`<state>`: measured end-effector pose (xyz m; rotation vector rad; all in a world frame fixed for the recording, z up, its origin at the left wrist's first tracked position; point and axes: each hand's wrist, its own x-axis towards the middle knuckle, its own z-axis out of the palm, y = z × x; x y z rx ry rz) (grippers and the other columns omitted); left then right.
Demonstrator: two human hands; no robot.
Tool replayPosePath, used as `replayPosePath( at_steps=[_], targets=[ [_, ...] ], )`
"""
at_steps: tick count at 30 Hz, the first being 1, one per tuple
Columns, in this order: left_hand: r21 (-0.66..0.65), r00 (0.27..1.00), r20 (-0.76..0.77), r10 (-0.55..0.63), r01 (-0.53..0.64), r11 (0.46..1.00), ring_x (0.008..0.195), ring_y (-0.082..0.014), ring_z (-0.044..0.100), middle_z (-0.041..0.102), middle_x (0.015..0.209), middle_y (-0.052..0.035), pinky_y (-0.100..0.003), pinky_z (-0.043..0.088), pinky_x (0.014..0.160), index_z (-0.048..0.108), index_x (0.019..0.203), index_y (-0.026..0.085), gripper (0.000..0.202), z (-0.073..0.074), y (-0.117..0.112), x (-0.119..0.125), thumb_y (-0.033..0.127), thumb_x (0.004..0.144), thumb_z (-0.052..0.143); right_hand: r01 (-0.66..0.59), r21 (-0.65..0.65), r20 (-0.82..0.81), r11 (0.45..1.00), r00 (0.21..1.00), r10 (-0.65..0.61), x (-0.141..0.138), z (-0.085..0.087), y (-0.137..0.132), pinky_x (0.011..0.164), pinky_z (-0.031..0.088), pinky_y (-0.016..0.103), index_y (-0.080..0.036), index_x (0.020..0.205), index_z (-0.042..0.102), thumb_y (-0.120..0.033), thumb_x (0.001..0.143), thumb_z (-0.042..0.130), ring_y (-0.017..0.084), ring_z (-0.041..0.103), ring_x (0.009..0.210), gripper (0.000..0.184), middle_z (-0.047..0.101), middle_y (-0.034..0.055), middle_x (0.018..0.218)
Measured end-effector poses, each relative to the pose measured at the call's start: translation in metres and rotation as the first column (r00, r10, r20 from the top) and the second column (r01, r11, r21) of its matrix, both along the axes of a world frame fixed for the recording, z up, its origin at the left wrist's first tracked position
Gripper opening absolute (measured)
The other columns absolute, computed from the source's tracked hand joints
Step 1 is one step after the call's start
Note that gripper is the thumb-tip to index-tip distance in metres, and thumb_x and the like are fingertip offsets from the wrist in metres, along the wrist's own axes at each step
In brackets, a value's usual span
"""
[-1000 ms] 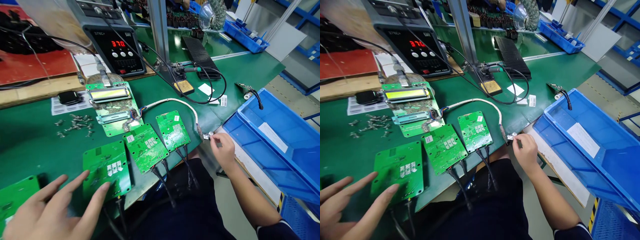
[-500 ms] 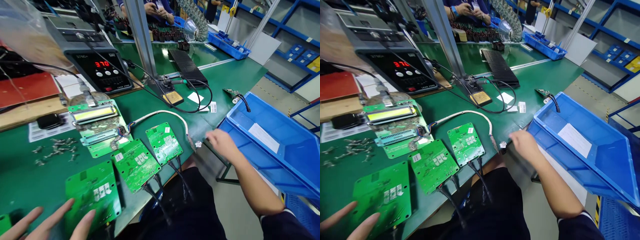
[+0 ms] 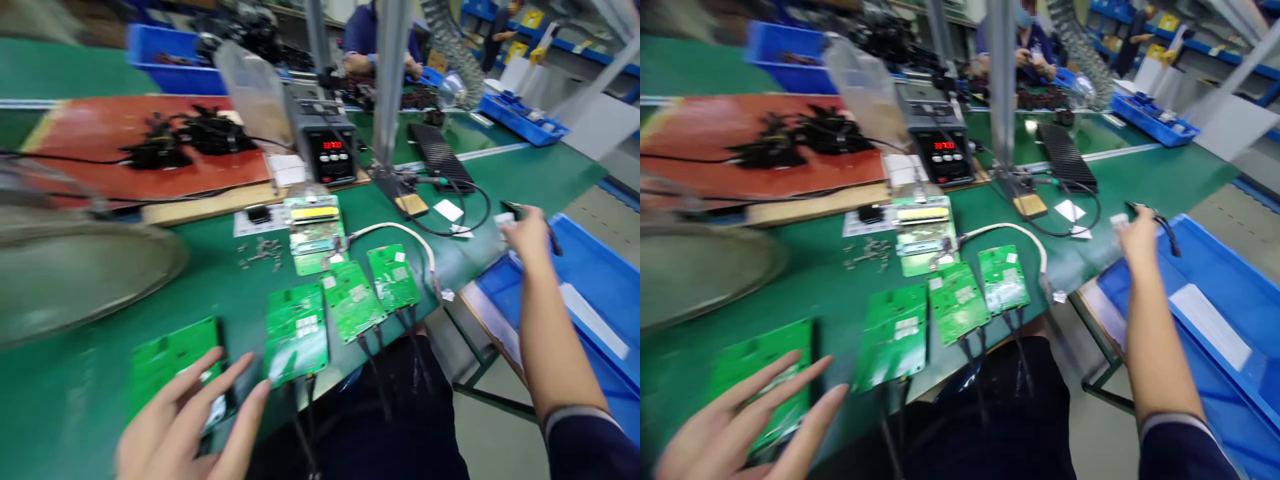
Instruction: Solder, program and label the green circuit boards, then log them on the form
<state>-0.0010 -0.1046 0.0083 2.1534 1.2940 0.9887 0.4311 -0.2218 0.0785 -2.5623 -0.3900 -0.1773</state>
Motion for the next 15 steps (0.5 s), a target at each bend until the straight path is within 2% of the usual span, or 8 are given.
replayPosePath(
  at_steps=[2,4,6,7,9,10,12,15],
  targets=[
    [0.021,0.994,-0.015,-0.105,0.106,0.994,0.105,-0.0271,0.059,0.062,0.112,-0.0007,-0.044,0.045,0.096,0.064,0.103,0.038,0.026,0.011,-0.015,-0.001,0.034,0.077,0.060,-0.050,0.112,0.046,0.992,0.998,0.045,-0.042,0.006,-0.017,0.074,0.050,0.034,-0.013,0.139,0.029,-0.030,0.080,0.064,0.019,0.066,0.077,0.071,0.066,0.0136,0.089],
    [-0.031,0.974,0.042,-0.223,0.224,0.974,0.097,-0.0203,0.063,0.064,0.107,0.0000,-0.034,0.051,0.086,0.063,0.103,0.037,0.024,0.018,-0.027,0.005,0.029,0.081,0.059,-0.355,0.415,-0.097,0.838,0.898,0.428,-0.094,0.003,-0.024,0.057,0.050,0.031,-0.025,0.139,0.029,-0.034,0.076,0.068,0.016,0.061,0.053,0.075,0.065,0.0030,0.068],
    [-0.108,0.942,0.124,-0.313,0.326,0.939,0.100,-0.0177,0.063,0.065,0.110,-0.0002,-0.029,0.053,0.085,0.063,0.105,0.036,0.026,0.022,-0.034,0.015,0.027,0.081,0.061,-0.626,0.444,-0.356,0.641,0.533,0.767,-0.149,-0.005,-0.017,0.049,0.048,0.028,-0.027,0.137,0.033,-0.031,0.071,0.073,0.016,0.062,0.052,0.078,0.066,-0.0013,0.066],
    [-0.160,0.925,0.162,-0.344,0.368,0.916,0.103,-0.0181,0.062,0.064,0.113,-0.0010,-0.029,0.053,0.086,0.064,0.107,0.035,0.027,0.023,-0.035,0.021,0.027,0.080,0.062,-0.724,0.439,-0.441,0.531,0.342,0.830,-0.174,-0.010,-0.010,0.051,0.048,0.027,-0.027,0.137,0.034,-0.027,0.071,0.073,0.016,0.063,0.054,0.076,0.066,-0.0031,0.066],
    [-0.299,0.902,0.241,-0.360,0.421,0.856,0.104,-0.0201,0.062,0.064,0.115,-0.0033,-0.030,0.054,0.083,0.065,0.107,0.032,0.028,0.022,-0.035,0.031,0.030,0.080,0.062,-0.821,0.440,-0.511,0.365,0.106,0.853,-0.209,-0.019,0.008,0.058,0.048,0.024,-0.029,0.137,0.035,-0.018,0.075,0.067,0.012,0.062,0.060,0.070,0.066,-0.0054,0.069],
    [-0.388,0.895,0.283,-0.345,0.436,0.812,0.100,-0.0208,0.064,0.066,0.112,-0.0046,-0.030,0.055,0.079,0.066,0.106,0.030,0.027,0.021,-0.034,0.034,0.031,0.079,0.061,-0.839,0.446,-0.515,0.312,0.045,0.856,-0.220,-0.023,0.016,0.060,0.047,0.023,-0.029,0.137,0.036,-0.016,0.076,0.065,0.011,0.061,0.062,0.068,0.065,-0.0059,0.070],
    [-0.572,0.891,0.370,-0.263,0.442,0.691,0.084,-0.0199,0.067,0.070,0.095,-0.0055,-0.029,0.056,0.069,0.068,0.102,0.024,0.027,0.017,-0.031,0.036,0.034,0.078,0.061,-0.839,0.467,-0.491,0.279,0.016,0.871,-0.228,-0.029,0.027,0.061,0.045,0.022,-0.028,0.135,0.039,-0.017,0.078,0.064,0.010,0.058,0.062,0.064,0.063,-0.0058,0.071],
    [-0.720,0.883,0.465,-0.061,0.417,0.555,0.067,-0.0153,0.065,0.070,0.073,-0.0017,-0.025,0.055,0.062,0.065,0.103,0.018,0.032,0.012,-0.027,0.031,0.033,0.074,0.066,-0.755,0.559,-0.441,0.344,0.081,0.894,-0.230,-0.036,0.032,0.065,0.045,0.023,-0.025,0.128,0.047,-0.022,0.078,0.065,0.009,0.055,0.066,0.053,0.062,-0.0034,0.077]
  ],
)
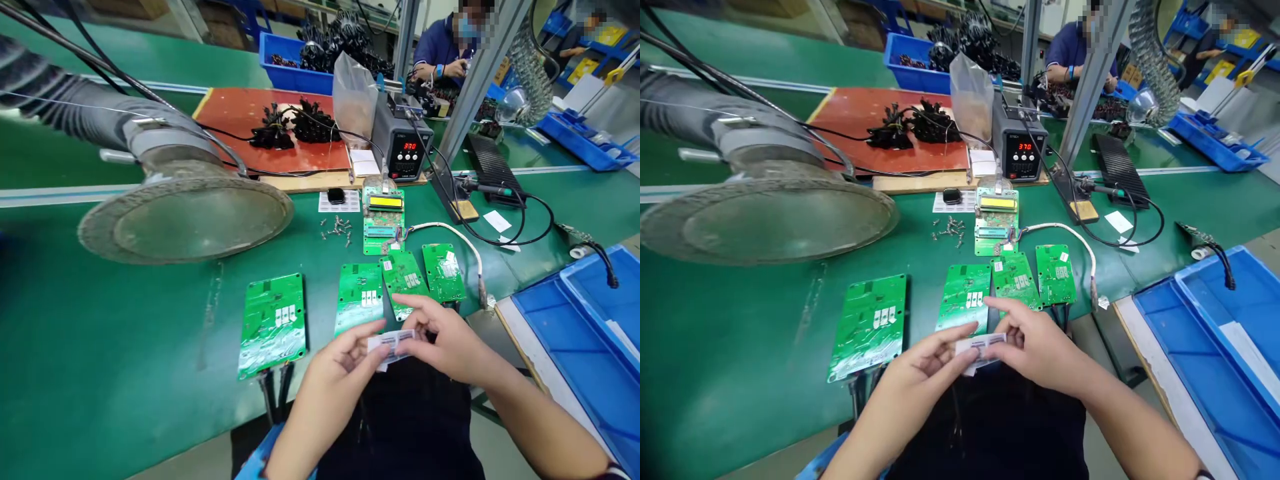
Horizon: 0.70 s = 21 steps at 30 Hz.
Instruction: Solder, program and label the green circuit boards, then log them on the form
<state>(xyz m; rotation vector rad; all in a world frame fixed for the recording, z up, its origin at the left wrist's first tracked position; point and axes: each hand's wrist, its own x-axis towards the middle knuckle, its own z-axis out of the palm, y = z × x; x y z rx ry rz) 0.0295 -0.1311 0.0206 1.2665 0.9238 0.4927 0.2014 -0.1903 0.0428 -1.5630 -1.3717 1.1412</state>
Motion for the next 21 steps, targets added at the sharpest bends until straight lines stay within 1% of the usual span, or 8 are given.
replayPosePath(
  at_steps=[2,4,7,10,14,17,19,21],
  targets=[
    [-0.076,0.993,0.048,0.104,-0.100,0.992,0.064,-0.0128,0.064,0.069,0.070,0.0007,-0.023,0.054,0.063,0.062,0.105,0.017,0.037,-0.0015,0.0017,-0.0036,0.031,0.072,0.069,0.098,0.001,-0.129,0.995,0.987,-0.097,-0.0015,-0.0048,-0.0002,0.067,0.047,0.024,-0.023,0.120,0.052,-0.022,0.077,0.065,0.010,0.056,0.069,0.045,0.062,-0.0022,0.079],
    [-0.136,0.981,0.097,0.167,-0.153,0.979,0.066,-0.0112,0.065,0.070,0.074,0.0013,-0.021,0.054,0.065,0.060,0.104,0.017,0.038,-0.0018,0.0026,-0.0047,0.029,0.070,0.071,0.182,-0.059,-0.249,0.982,0.950,-0.191,-0.0045,-0.0082,0.0004,0.063,0.048,0.024,-0.020,0.112,0.054,-0.024,0.075,0.066,0.009,0.057,0.065,0.039,0.061,-0.0027,0.074],
    [-0.202,0.969,0.157,0.191,-0.158,0.967,0.073,-0.0109,0.066,0.072,0.083,0.0000,-0.020,0.054,0.070,0.059,0.100,0.017,0.037,-0.0011,0.0032,-0.0029,0.026,0.067,0.074,0.253,-0.149,-0.319,0.956,0.903,-0.288,-0.0080,-0.0090,0.0025,0.053,0.049,0.022,-0.019,0.103,0.056,-0.027,0.072,0.069,0.009,0.057,0.055,0.035,0.060,-0.0045,0.066],
    [-0.204,0.967,0.177,0.183,-0.146,0.968,0.077,-0.0112,0.067,0.073,0.084,-0.0008,-0.019,0.055,0.072,0.059,0.100,0.016,0.036,0.0006,0.0029,-0.0017,0.025,0.068,0.074,0.266,-0.155,-0.332,0.951,0.893,-0.304,-0.0077,-0.0074,0.0031,0.053,0.051,0.022,-0.019,0.100,0.057,-0.029,0.072,0.070,0.008,0.058,0.053,0.032,0.060,-0.0045,0.065],
    [-0.167,0.963,0.189,0.191,-0.160,0.973,0.075,-0.0105,0.067,0.073,0.084,-0.0007,-0.019,0.055,0.071,0.059,0.099,0.017,0.033,0.0036,0.0015,-0.0017,0.023,0.069,0.072,0.257,-0.124,-0.325,0.959,0.902,-0.284,-0.0052,-0.0090,-0.0004,0.053,0.052,0.023,-0.018,0.099,0.058,-0.029,0.075,0.067,0.009,0.059,0.053,0.027,0.062,-0.0037,0.066],
    [-0.109,0.958,0.183,0.221,-0.204,0.973,0.070,-0.0094,0.066,0.073,0.082,0.0003,-0.018,0.054,0.067,0.058,0.099,0.017,0.031,0.0053,0.0019,-0.0014,0.024,0.071,0.070,0.154,-0.113,-0.270,0.982,0.946,-0.179,-0.0032,-0.0103,-0.0047,0.059,0.054,0.025,-0.019,0.106,0.058,-0.026,0.079,0.063,0.010,0.062,0.059,0.027,0.063,-0.0020,0.070],
    [-0.053,0.964,0.154,0.219,-0.213,0.976,0.069,-0.0092,0.065,0.072,0.079,0.0013,-0.018,0.052,0.066,0.058,0.100,0.018,0.029,0.0064,0.0041,-0.0018,0.025,0.074,0.068,0.065,-0.084,-0.170,0.994,0.982,-0.078,-0.0020,-0.0086,-0.0066,0.067,0.054,0.027,-0.022,0.117,0.054,-0.023,0.080,0.062,0.012,0.063,0.071,0.038,0.066,0.0014,0.083],
    [0.018,0.980,0.115,0.163,-0.166,0.986,0.071,-0.0098,0.065,0.071,0.076,0.0019,-0.019,0.051,0.066,0.058,0.100,0.018,0.026,0.0079,0.0081,-0.0028,0.026,0.076,0.066,0.003,-0.003,-0.041,1.000,0.999,-0.003,-0.0014,-0.0053,-0.0061,0.077,0.053,0.030,-0.025,0.125,0.051,-0.022,0.080,0.064,0.014,0.062,0.087,0.047,0.064,0.0052,0.104]
  ],
)
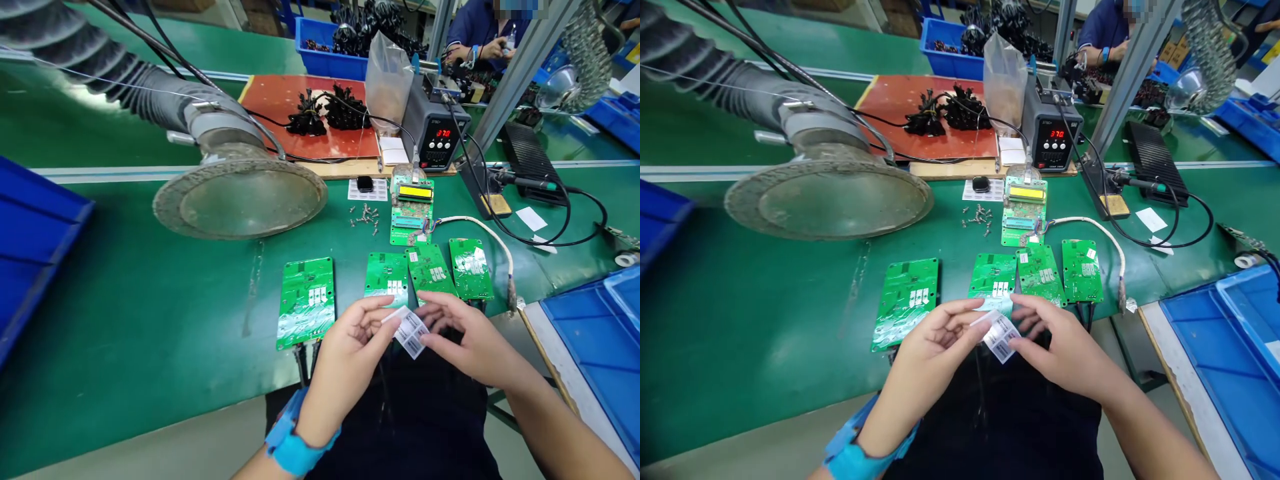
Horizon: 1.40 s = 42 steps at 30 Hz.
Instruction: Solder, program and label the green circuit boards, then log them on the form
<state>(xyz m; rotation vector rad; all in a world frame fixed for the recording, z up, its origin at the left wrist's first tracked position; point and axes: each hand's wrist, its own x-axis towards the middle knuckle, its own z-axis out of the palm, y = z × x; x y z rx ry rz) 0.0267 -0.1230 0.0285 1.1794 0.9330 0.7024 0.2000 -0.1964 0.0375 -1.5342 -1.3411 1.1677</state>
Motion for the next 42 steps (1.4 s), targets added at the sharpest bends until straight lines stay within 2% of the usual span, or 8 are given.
replayPosePath(
  at_steps=[4,11,13,20,26,31,34,42],
  targets=[
    [0.085,0.987,-0.091,-0.133,0.141,0.986,0.065,-0.0116,0.062,0.066,0.067,0.0028,-0.022,0.048,0.062,0.058,0.098,0.019,0.023,0.003,0.008,-0.004,0.030,0.079,0.063,-0.056,0.072,0.014,0.996,0.998,0.055,-0.006,0.004,0.008,0.078,0.052,0.029,-0.026,0.117,0.057,-0.022,0.080,0.063,0.013,0.061,0.084,0.037,0.064,0.0023,0.094],
    [0.432,0.983,-0.181,-0.029,0.106,0.895,0.098,-0.0179,0.060,0.062,0.110,-0.0064,-0.029,0.050,0.081,0.062,0.102,0.023,0.021,-0.003,-0.003,-0.016,0.030,0.082,0.062,0.214,-0.159,-0.298,0.964,0.920,-0.253,-0.033,-0.008,0.008,0.052,0.047,0.020,-0.021,0.102,0.054,-0.031,0.071,0.073,0.009,0.056,0.053,0.037,0.057,-0.0065,0.060],
    [0.486,0.974,-0.212,-0.080,0.176,0.856,0.094,-0.0167,0.060,0.064,0.101,-0.0050,-0.027,0.049,0.079,0.066,0.092,0.023,0.012,-0.005,-0.010,-0.020,0.027,0.083,0.060,0.225,-0.162,-0.269,0.961,0.927,-0.262,-0.039,-0.014,0.002,0.052,0.049,0.021,-0.021,0.103,0.053,-0.034,0.073,0.072,0.010,0.058,0.053,0.037,0.059,-0.0056,0.060],
    [0.498,0.896,-0.444,-0.019,0.264,0.826,0.058,-0.0110,0.051,0.052,0.062,0.0010,-0.023,0.040,0.055,0.056,0.063,0.018,0.033,-0.003,-0.017,-0.034,0.028,0.092,0.044,-0.050,0.388,0.317,0.920,0.945,-0.083,-0.039,-0.014,-0.002,0.091,0.050,0.038,-0.027,0.120,0.056,-0.021,0.084,0.059,0.021,0.059,0.108,0.036,0.059,0.0092,0.120],
    [0.594,0.871,-0.479,-0.111,0.415,0.689,0.067,-0.0144,0.053,0.056,0.068,-0.0015,-0.025,0.042,0.059,0.057,0.071,0.019,0.035,0.001,-0.012,-0.051,0.029,0.095,0.034,-0.179,0.139,0.149,0.974,0.976,0.158,-0.042,-0.001,0.019,0.070,0.055,0.028,-0.024,0.102,0.067,-0.024,0.083,0.060,0.014,0.064,0.078,0.019,0.066,0.0036,0.087],
    [0.538,0.933,-0.360,-0.016,0.222,0.813,0.082,-0.0171,0.060,0.063,0.094,-0.0057,-0.029,0.050,0.072,0.061,0.095,0.021,0.020,-0.006,-0.010,-0.062,0.037,0.086,0.056,-0.100,-0.015,0.042,0.995,0.994,0.100,-0.054,0.000,0.030,0.064,0.052,0.027,-0.023,0.092,0.070,-0.026,0.077,0.066,0.013,0.061,0.069,0.016,0.064,0.0013,0.077],
    [0.417,0.953,-0.304,-0.002,0.135,0.899,0.088,-0.0185,0.063,0.065,0.105,-0.0063,-0.031,0.052,0.077,0.060,0.113,0.023,0.040,-0.006,-0.008,-0.066,0.033,0.075,0.069,-0.085,-0.056,0.054,0.995,0.995,0.088,-0.061,0.000,0.032,0.067,0.051,0.028,-0.023,0.089,0.070,-0.027,0.078,0.065,0.014,0.062,0.073,0.012,0.066,0.0018,0.080],
    [0.371,0.971,-0.228,0.070,0.020,0.929,0.070,-0.0140,0.064,0.070,0.077,-0.0010,-0.023,0.051,0.065,0.072,0.085,0.023,0.016,-0.007,-0.003,-0.073,0.026,0.085,0.056,-0.090,0.016,0.187,0.996,0.979,0.085,-0.076,0.002,0.037,0.064,0.049,0.026,-0.022,0.084,0.067,-0.030,0.082,0.062,0.014,0.060,0.069,0.010,0.065,0.0021,0.077]
  ],
)
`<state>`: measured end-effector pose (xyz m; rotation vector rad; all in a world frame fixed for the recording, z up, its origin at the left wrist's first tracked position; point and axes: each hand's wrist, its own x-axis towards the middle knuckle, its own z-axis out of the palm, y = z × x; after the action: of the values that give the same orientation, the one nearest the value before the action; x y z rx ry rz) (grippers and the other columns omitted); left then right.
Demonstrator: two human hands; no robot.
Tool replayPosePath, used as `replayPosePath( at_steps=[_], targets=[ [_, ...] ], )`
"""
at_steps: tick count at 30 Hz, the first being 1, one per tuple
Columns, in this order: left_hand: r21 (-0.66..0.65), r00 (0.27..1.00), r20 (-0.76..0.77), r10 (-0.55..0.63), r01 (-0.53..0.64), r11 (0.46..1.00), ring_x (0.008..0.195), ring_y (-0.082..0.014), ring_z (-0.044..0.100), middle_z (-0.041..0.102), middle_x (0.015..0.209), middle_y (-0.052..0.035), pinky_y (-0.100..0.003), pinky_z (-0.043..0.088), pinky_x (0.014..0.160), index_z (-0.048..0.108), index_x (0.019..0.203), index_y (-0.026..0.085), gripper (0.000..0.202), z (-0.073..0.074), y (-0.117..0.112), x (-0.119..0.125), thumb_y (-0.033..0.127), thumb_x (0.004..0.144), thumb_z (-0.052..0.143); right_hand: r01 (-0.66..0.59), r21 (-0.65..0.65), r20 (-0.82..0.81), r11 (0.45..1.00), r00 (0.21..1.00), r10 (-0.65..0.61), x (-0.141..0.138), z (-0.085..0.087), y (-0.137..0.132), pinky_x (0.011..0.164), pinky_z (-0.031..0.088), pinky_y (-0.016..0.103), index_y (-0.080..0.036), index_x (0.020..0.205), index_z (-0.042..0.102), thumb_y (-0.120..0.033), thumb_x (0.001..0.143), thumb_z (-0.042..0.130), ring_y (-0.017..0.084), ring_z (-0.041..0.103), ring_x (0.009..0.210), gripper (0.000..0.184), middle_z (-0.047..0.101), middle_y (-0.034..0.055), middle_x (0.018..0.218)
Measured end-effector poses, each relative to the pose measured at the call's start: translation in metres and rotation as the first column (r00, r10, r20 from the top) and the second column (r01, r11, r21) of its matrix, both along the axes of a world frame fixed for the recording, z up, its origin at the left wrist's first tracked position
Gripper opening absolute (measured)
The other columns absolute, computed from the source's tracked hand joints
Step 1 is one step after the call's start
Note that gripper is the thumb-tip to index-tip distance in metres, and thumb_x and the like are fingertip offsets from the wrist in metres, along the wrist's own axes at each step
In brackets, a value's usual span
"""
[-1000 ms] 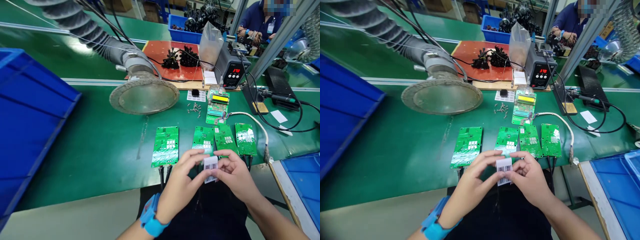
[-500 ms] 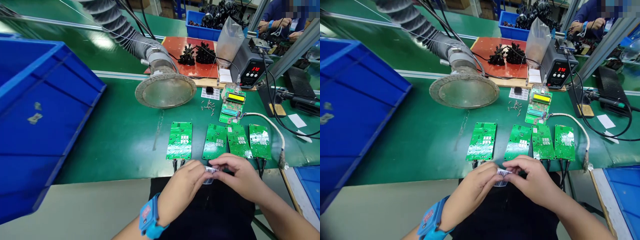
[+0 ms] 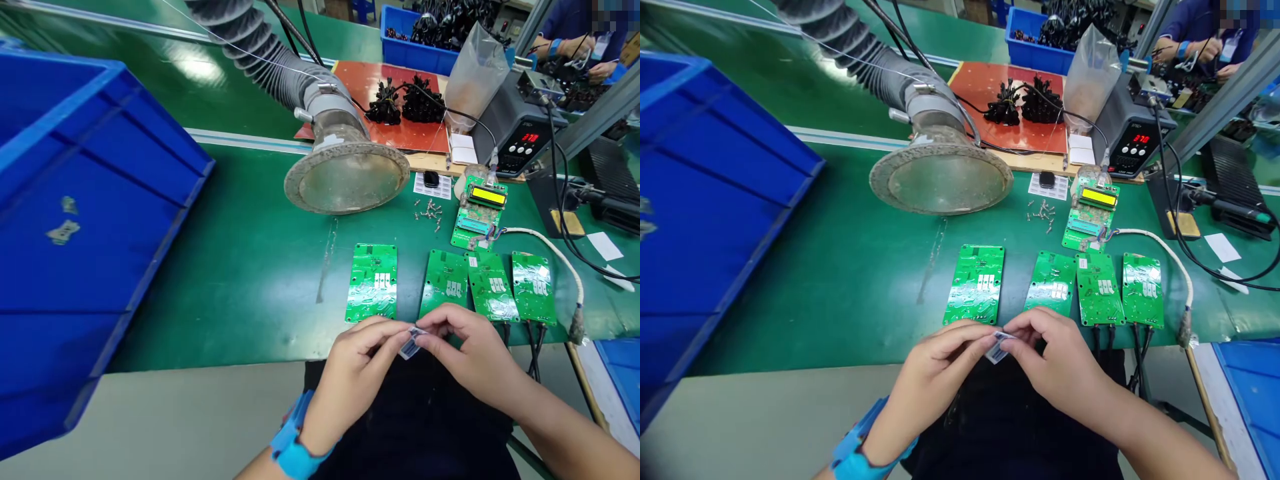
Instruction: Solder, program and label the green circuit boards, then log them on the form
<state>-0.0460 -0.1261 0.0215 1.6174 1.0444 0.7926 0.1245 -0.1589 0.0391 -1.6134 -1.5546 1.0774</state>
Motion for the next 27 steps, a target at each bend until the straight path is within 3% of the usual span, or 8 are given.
replayPosePath(
  at_steps=[9,17,23,27],
  targets=[
    [0.231,0.996,-0.058,0.066,-0.051,0.972,0.069,-0.0127,0.064,0.068,0.077,-0.0026,-0.021,0.052,0.062,0.066,0.087,0.020,0.017,-0.010,-0.005,-0.010,0.014,0.087,0.051,-0.071,0.152,0.104,0.986,0.993,0.056,-0.016,-0.005,0.007,0.064,0.050,0.026,-0.023,0.081,0.063,-0.024,0.087,0.056,0.014,0.060,0.070,0.009,0.063,0.0018,0.075],
    [0.227,0.990,-0.111,0.092,-0.065,0.972,0.060,-0.0096,0.059,0.060,0.068,0.0003,-0.018,0.048,0.056,0.058,0.076,0.019,0.014,-0.010,0.008,-0.021,0.016,0.087,0.052,-0.041,0.255,0.108,0.966,0.994,0.013,-0.027,-0.003,0.020,0.061,0.053,0.022,-0.023,0.085,0.065,-0.022,0.083,0.063,0.014,0.064,0.069,0.003,0.066,0.0016,0.074],
    [0.209,0.991,-0.102,0.088,-0.065,0.976,0.060,-0.0078,0.056,0.056,0.068,0.0015,-0.016,0.045,0.056,0.055,0.076,0.019,0.012,-0.012,0.015,-0.023,0.013,0.086,0.053,-0.094,0.203,0.178,0.975,0.982,0.057,-0.025,-0.001,0.029,0.068,0.056,0.024,-0.026,0.103,0.064,-0.017,0.086,0.058,0.015,0.067,0.080,0.020,0.068,0.0032,0.088],
    [0.191,0.991,-0.077,0.111,-0.094,0.977,0.062,-0.0081,0.056,0.056,0.070,0.0015,-0.017,0.045,0.056,0.056,0.078,0.020,0.011,-0.013,0.019,-0.022,0.013,0.086,0.052,-0.074,0.241,0.239,0.968,0.971,0.015,-0.028,-0.001,0.031,0.069,0.058,0.026,-0.028,0.112,0.060,-0.017,0.085,0.059,0.015,0.067,0.076,0.030,0.070,0.0007,0.083]
  ],
)
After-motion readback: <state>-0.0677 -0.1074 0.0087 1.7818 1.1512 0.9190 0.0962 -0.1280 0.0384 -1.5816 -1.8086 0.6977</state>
